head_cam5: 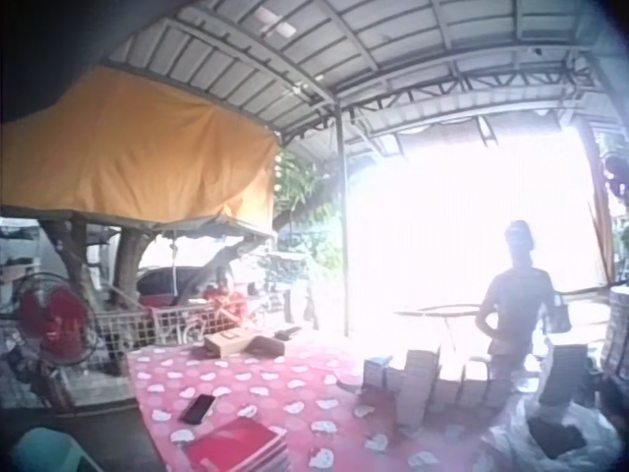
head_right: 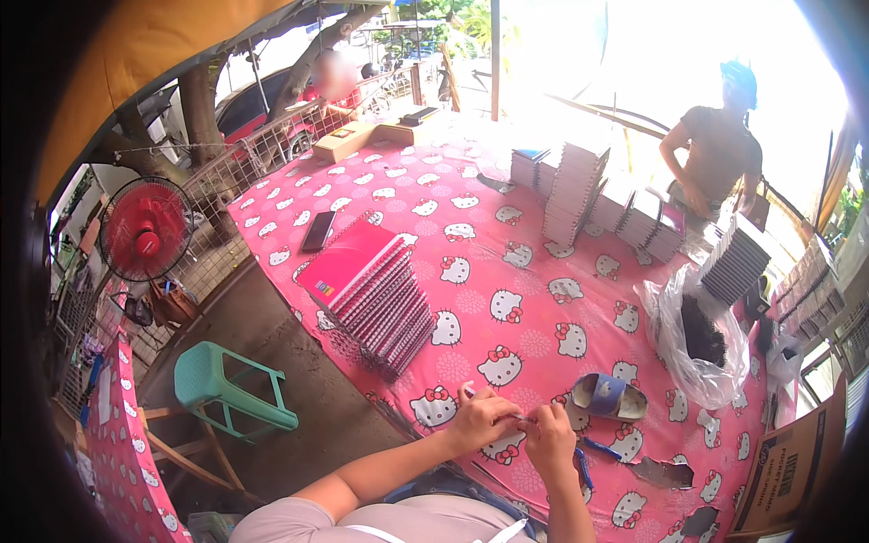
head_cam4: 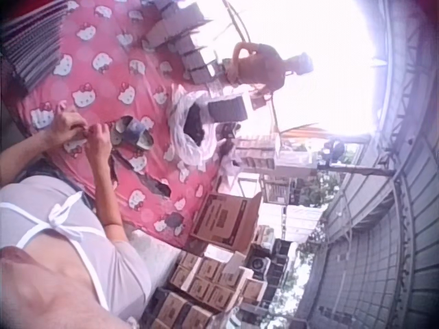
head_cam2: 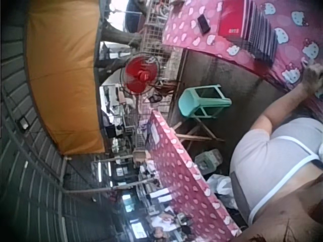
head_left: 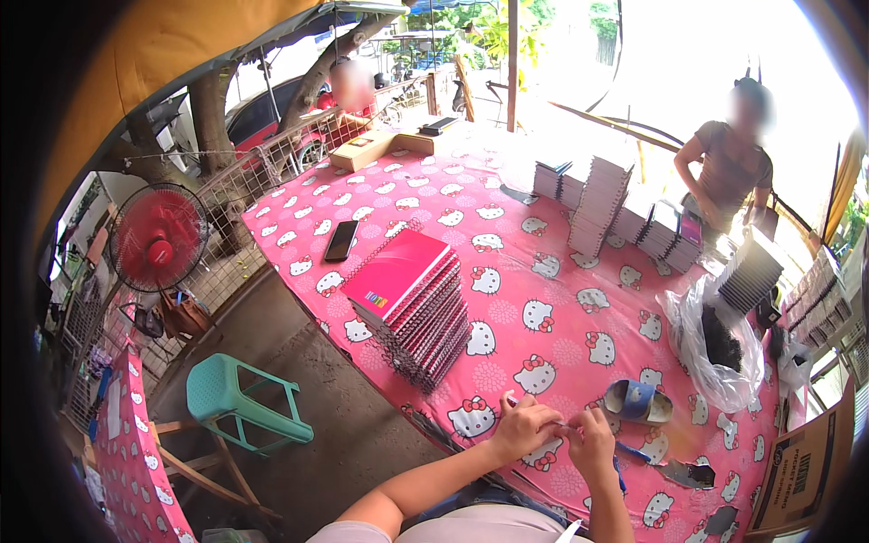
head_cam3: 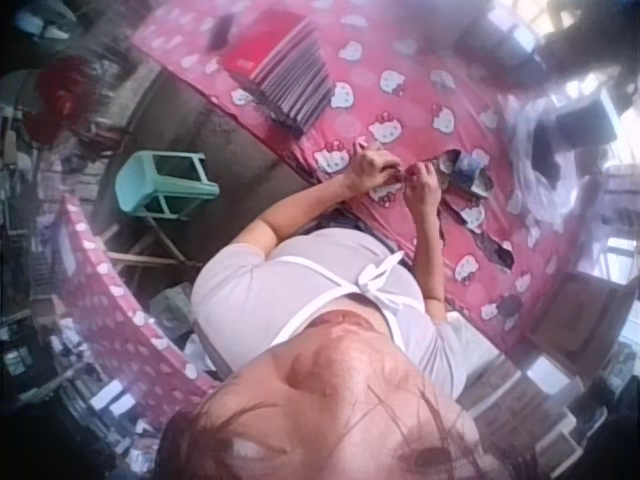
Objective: The person uses a pair of pliers to trim and tuck the ends of wire spirals on several notebooks, handling them one at a time and placing them into stacks on the table.
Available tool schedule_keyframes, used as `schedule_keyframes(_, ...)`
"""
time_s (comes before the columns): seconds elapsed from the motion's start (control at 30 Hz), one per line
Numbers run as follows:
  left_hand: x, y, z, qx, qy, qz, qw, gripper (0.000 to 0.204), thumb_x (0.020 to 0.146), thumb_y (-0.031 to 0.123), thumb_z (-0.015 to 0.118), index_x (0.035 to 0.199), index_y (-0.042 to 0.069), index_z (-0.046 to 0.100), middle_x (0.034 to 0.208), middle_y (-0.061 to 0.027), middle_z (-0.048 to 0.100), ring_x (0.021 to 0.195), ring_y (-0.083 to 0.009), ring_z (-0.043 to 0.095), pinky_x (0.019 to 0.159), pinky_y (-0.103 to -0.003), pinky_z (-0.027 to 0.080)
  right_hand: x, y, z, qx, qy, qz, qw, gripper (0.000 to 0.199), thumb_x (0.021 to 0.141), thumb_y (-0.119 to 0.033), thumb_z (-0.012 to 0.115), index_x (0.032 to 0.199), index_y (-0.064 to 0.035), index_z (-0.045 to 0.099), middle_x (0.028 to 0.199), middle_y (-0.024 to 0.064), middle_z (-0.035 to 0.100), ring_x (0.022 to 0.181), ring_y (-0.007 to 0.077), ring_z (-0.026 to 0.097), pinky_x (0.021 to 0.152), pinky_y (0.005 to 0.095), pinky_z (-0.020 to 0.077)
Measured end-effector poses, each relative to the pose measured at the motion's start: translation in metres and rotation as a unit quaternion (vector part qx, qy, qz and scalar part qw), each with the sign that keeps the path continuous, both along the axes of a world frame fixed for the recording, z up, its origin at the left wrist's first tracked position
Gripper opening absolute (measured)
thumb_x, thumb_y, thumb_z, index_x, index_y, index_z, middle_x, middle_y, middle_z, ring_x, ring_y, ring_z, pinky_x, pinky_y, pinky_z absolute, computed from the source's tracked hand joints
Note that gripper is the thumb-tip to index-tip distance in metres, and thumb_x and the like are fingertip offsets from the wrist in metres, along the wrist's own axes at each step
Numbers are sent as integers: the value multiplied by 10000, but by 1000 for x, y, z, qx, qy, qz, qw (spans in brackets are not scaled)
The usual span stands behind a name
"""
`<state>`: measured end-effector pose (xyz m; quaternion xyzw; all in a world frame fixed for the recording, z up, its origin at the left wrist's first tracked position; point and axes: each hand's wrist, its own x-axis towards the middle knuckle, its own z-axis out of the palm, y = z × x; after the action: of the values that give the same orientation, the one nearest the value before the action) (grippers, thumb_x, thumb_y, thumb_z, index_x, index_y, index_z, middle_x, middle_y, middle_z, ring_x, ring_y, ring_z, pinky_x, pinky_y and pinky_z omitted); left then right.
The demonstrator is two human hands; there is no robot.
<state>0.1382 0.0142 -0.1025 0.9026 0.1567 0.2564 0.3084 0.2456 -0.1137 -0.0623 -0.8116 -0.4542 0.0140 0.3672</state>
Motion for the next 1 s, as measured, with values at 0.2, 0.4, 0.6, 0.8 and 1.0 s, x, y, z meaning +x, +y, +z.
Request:
schedule_keyframes(0.2, 1, 1, -1, -2, -4, -4, 1000, 131, 803, 250, 695, 920, 191, 702, 894, 72, 681, 932, -127, 565, 984, -603, 201, 3, 2, 0, -24, -17, 21, 999, 132, 756, -101, 685, 750, -41, 568, 769, 117, 562, 705, 339, 584, 591, 434, 461)
schedule_keyframes(0.4, 2, 3, -7, 20, -23, -16, 999, 137, 805, 250, 691, 931, 199, 704, 906, 75, 680, 930, -130, 561, 974, -588, 222, 6, 4, -9, -4, -14, 8, 1000, 126, 761, -85, 660, 726, -23, 556, 772, 128, 568, 691, 358, 575, 587, 440, 452)
schedule_keyframes(0.6, -4, 12, -8, 36, -13, -58, 998, 160, 778, 233, 706, 935, 201, 706, 916, 76, 675, 940, -124, 563, 946, -533, 255, 73, -35, 2, 0, 36, -64, 997, 252, 710, -146, 740, 906, -25, 640, 925, 145, 630, 899, 351, 600, 771, 439, 469)
schedule_keyframes(0.8, 0, 14, 0, 28, -13, -88, 996, 225, 719, 233, 729, 931, 167, 695, 929, 35, 655, 983, -134, 567, 972, -499, 259, 141, -94, -49, -88, -149, -80, 982, 633, 555, -237, 844, 1101, -48, 585, 1022, 112, 633, 1023, 338, 566, 863, 435, 474)
schedule_keyframes(1.0, -4, 23, -2, 19, 14, -112, 993, 278, 712, 239, 734, 971, 150, 680, 890, 16, 649, 987, -151, 580, 1016, -546, 262, 133, -63, -28, -20, 69, -198, 978, 350, 739, -224, 697, 1010, -23, 601, 893, 113, 621, 801, 291, 593, 652, 338, 470)
